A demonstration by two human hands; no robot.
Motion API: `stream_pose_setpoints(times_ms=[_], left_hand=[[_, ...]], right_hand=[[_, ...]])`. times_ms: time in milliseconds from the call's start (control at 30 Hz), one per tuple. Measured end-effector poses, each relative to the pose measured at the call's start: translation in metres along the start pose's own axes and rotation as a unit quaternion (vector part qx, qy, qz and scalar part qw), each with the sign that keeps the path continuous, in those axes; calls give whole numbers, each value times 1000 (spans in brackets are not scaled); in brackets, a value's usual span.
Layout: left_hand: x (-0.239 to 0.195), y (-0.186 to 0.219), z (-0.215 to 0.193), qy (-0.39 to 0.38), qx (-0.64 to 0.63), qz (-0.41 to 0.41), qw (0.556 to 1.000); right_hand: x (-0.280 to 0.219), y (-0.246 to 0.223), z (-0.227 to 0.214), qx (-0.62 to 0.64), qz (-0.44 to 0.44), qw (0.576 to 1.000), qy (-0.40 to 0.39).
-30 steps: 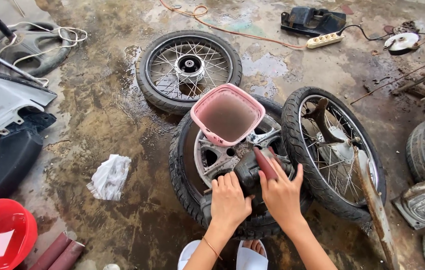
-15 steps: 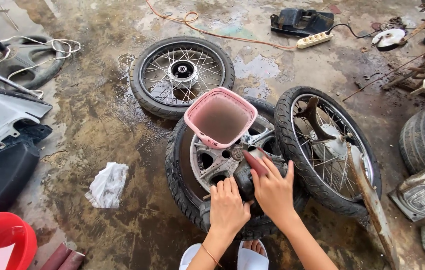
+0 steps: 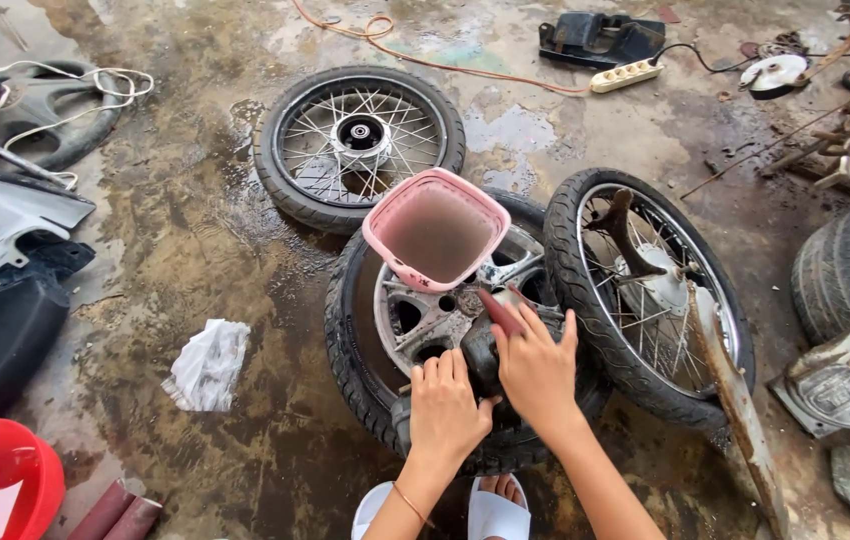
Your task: The person scrubs a motorcycle brake caliper with a red abrasive block while holding it over a motorcycle wheel. A pink container filled with water is placed on the wheel rim. The person repeatedly dips the caliper into the water and continues scrubbing its surfaces.
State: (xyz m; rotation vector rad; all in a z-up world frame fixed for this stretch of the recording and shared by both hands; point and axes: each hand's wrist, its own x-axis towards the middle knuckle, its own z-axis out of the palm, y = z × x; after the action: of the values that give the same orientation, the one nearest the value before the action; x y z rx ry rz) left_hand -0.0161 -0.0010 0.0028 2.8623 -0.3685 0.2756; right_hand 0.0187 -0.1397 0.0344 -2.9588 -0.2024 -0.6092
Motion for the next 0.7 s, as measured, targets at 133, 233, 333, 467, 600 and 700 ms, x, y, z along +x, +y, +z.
stream_pose_setpoints(times_ms=[133, 233, 333, 467, 600, 700], left_hand=[[2, -4, 11, -5, 12, -9, 1000], [8, -5, 13, 0, 9, -23, 1000], [2, -2, 12, 3, 26, -10, 1000], [-2, 0, 10, 18, 31, 6, 999], [7, -8, 15, 3, 27, -4, 1000], [9, -9, 10, -5, 10, 3, 1000]], right_hand=[[12, 1, -24, 90, 89, 973, -193], [-18, -6, -40, -35, -61, 997, -22], [-18, -9, -36, -65, -51, 996, -27], [20, -4, -13, 21, 17, 992, -127], [-7, -13, -33, -75, -56, 994, -48], [-44, -20, -39, -77, -51, 995, 39]])
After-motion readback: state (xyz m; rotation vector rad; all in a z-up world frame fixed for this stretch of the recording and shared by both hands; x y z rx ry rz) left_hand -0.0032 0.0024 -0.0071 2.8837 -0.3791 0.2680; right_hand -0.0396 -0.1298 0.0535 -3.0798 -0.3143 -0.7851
